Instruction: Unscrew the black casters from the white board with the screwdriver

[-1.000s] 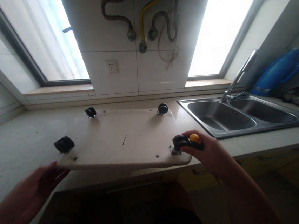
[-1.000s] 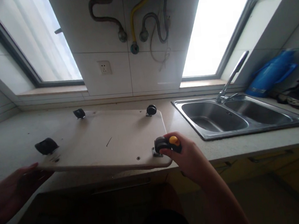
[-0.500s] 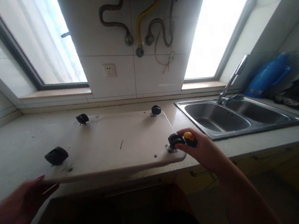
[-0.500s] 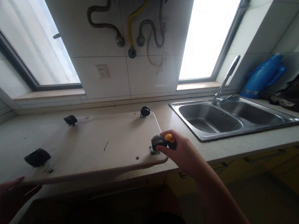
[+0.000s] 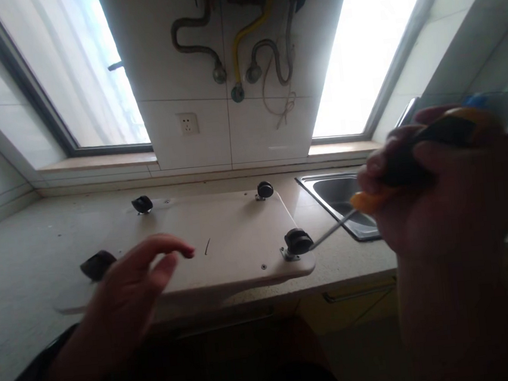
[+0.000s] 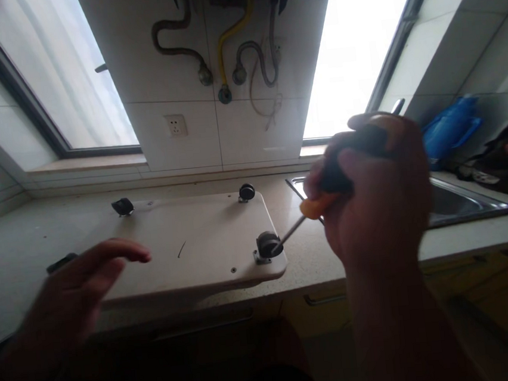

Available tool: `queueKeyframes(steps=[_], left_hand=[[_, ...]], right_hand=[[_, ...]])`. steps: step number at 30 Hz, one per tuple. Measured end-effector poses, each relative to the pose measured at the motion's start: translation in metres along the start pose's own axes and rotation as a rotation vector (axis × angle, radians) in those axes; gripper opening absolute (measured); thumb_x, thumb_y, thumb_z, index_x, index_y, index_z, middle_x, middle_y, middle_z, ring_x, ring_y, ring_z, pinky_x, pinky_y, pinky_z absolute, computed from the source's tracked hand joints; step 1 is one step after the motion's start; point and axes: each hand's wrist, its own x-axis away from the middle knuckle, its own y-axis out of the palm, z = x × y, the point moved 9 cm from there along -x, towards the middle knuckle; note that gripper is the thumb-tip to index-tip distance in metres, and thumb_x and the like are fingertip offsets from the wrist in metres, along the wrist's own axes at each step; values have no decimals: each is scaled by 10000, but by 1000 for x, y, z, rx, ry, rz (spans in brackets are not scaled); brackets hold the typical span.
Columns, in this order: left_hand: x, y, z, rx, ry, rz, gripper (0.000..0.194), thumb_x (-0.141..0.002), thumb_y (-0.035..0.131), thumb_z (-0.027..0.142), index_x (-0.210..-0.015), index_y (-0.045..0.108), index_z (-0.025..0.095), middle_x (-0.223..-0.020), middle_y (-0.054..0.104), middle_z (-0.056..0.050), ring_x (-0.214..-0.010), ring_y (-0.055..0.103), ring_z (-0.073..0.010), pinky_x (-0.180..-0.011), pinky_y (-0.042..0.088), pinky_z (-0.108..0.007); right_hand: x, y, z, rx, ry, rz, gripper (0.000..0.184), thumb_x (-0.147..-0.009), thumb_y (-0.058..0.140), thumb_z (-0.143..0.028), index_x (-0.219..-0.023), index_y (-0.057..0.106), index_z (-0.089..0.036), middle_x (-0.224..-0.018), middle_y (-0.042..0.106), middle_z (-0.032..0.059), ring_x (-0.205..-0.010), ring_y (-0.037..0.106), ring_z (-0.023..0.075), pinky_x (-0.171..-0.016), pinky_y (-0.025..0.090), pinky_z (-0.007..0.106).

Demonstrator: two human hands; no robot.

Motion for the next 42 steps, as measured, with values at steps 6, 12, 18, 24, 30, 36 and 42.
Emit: queueKeyframes(steps=[6, 12, 18, 24, 30, 36, 42], left_hand=[[-56, 135, 53, 506, 51, -407, 331, -998, 537, 416, -1200, 670, 190, -1201, 719, -93, -1123, 652, -244, -958, 512, -382], [-78, 181, 56, 621, 154, -456, 290, -981, 595, 346, -1168, 713, 159, -1151, 747, -109, -1048, 689, -240, -964, 513, -403], [-81, 190, 46, 620, 149, -439, 258, -960, 629, 327, -1123, 741, 162, -1110, 766, -100, -1017, 706, -240, -943, 525, -402], [-79, 191, 46, 618, 190, -469, 283, -953, 647, 351, -1150, 741, 170, -1104, 767, -94, -980, 707, -219, -890, 534, -367], [-77, 191, 46, 629, 152, -517, 278, -928, 681, 313, -1150, 732, 153, -1122, 759, -110, -997, 703, -222, -905, 533, -373], [-78, 193, 46, 587, 154, -531, 296, -907, 706, 349, -1130, 735, 157, -1081, 762, -109, -944, 698, -214, -849, 537, -356], [-80, 192, 48, 567, 219, -475, 293, -942, 658, 394, -1081, 752, 154, -1043, 761, -103, -937, 685, -213, -844, 515, -345]], right_hand=[[18, 75, 56, 57, 71, -457, 261, -786, 559, -173, -1007, 471, -281, -823, 525, -45, -514, 506, 83, -430, 406, 282], [27, 84, 88, 200, 87, -588, 267, -853, 528, -209, -1101, 452, -270, -899, 535, -11, -568, 476, 76, -481, 392, 290], [31, 80, 101, 222, 110, -615, 250, -878, 517, -222, -1108, 434, -273, -915, 529, -6, -585, 458, 81, -501, 388, 295], [32, 79, 103, 240, 70, -615, 259, -878, 528, -213, -1118, 449, -268, -917, 535, -3, -644, 469, 96, -553, 408, 300], [30, 72, 106, 340, 70, -569, 246, -913, 526, -272, -1132, 414, -277, -842, 530, -18, -606, 485, 100, -546, 426, 306], [29, 68, 104, 411, 105, -564, 304, -912, 565, -344, -1131, 364, -281, -899, 548, -3, -635, 573, 120, -592, 516, 336], [28, 72, 82, 704, -28, -549, 486, -762, 767, -437, -1006, 389, -252, -986, 581, 53, -864, 579, 218, -740, 491, 414]])
